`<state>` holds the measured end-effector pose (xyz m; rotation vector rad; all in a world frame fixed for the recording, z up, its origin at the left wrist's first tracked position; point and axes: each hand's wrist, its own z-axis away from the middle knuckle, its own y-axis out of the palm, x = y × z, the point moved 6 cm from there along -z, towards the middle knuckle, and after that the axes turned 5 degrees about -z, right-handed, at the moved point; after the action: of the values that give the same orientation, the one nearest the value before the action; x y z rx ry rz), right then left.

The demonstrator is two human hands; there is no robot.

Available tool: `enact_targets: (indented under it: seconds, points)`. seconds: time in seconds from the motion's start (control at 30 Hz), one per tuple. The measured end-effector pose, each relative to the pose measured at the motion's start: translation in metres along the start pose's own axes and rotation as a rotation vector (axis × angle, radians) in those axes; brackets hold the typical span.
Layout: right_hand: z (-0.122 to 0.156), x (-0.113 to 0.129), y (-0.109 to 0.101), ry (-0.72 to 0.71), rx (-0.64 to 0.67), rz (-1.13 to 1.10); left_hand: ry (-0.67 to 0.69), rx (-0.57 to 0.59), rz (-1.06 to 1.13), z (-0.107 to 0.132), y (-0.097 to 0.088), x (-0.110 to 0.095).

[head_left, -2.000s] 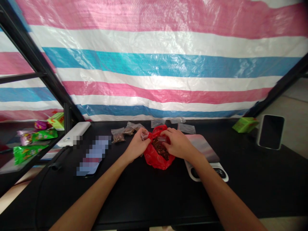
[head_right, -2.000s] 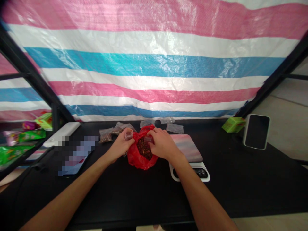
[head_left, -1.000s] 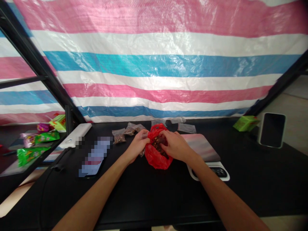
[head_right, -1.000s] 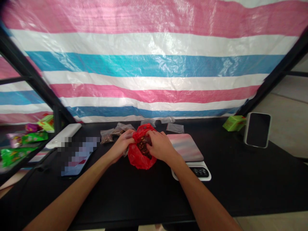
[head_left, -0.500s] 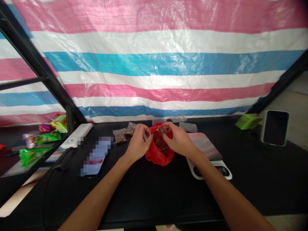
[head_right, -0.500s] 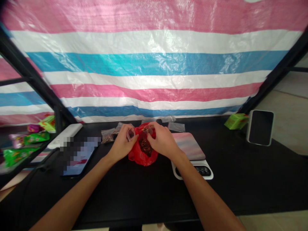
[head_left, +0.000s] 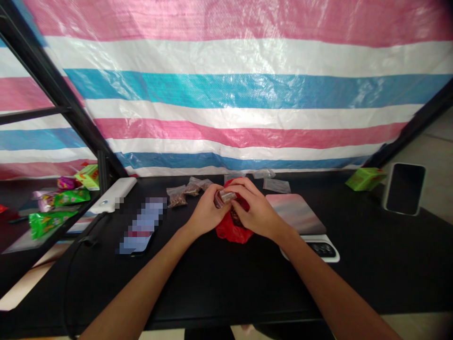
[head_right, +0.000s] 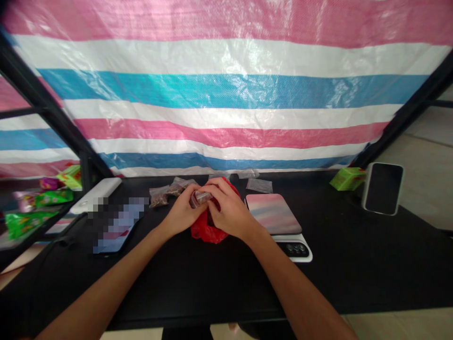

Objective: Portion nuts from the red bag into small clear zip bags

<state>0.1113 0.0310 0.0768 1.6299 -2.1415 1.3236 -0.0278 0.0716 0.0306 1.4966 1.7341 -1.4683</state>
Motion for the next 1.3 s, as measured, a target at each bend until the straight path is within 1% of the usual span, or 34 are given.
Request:
enact_targets:
  seconds: [0.1, 0.2, 0.3, 0.43, 0.53, 0.67, 0.73, 0.8, 0.87, 0.93, 1.0, 1.07, 1.1, 1.17, 1.3]
  points:
    - [0.001, 0.001, 0.002, -0.01, 0.025, 0.043, -0.012, 0.009, 0.021, -0.001, -0.001, 0.0]
    - [0.002, -0.001, 0.002, 0.033, 0.04, 0.057, -0.023, 0.013, 0.061, -0.001, 0.0, 0.002]
    - [0.001, -0.002, -0.003, 0.054, 0.007, 0.054, -0.01, -0.001, 0.015, -0.001, 0.0, 0.001]
    - [0.0, -0.001, -0.009, 0.032, -0.054, 0.068, 0.028, -0.043, -0.069, -0.002, -0.004, -0.005]
    - [0.001, -0.001, -0.008, 0.019, -0.04, 0.081, 0.032, -0.034, -0.03, -0.002, -0.002, -0.006]
    - [0.001, -0.001, -0.009, 0.022, -0.051, 0.098, -0.006, -0.025, 0.031, -0.003, -0.002, -0.003]
    - [0.0, -0.002, -0.014, 0.032, -0.077, 0.116, -0.022, -0.039, -0.005, -0.004, -0.006, -0.002]
    - [-0.001, -0.006, -0.02, 0.047, -0.078, 0.146, -0.028, -0.069, -0.094, -0.004, -0.013, -0.002]
    - [-0.001, -0.013, -0.023, 0.086, -0.017, 0.183, -0.044, -0.078, -0.188, -0.004, -0.018, 0.0]
    - [0.0, -0.023, -0.02, 0.148, 0.111, 0.214, -0.093, -0.064, -0.248, -0.003, -0.022, 0.004]
    - [0.004, -0.032, -0.014, 0.197, 0.264, 0.218, -0.165, -0.016, -0.252, 0.0, -0.021, 0.009]
    - [0.008, -0.035, -0.008, 0.209, 0.356, 0.216, -0.215, 0.048, -0.209, 0.002, -0.017, 0.011]
    - [0.009, -0.035, -0.006, 0.208, 0.369, 0.219, -0.231, 0.079, -0.176, 0.003, -0.014, 0.011]
    - [0.01, -0.036, -0.005, 0.224, 0.354, 0.237, -0.261, 0.109, -0.099, 0.004, -0.01, 0.011]
    - [0.012, -0.041, -0.004, 0.32, 0.333, 0.274, -0.347, 0.082, 0.061, 0.002, -0.005, 0.012]
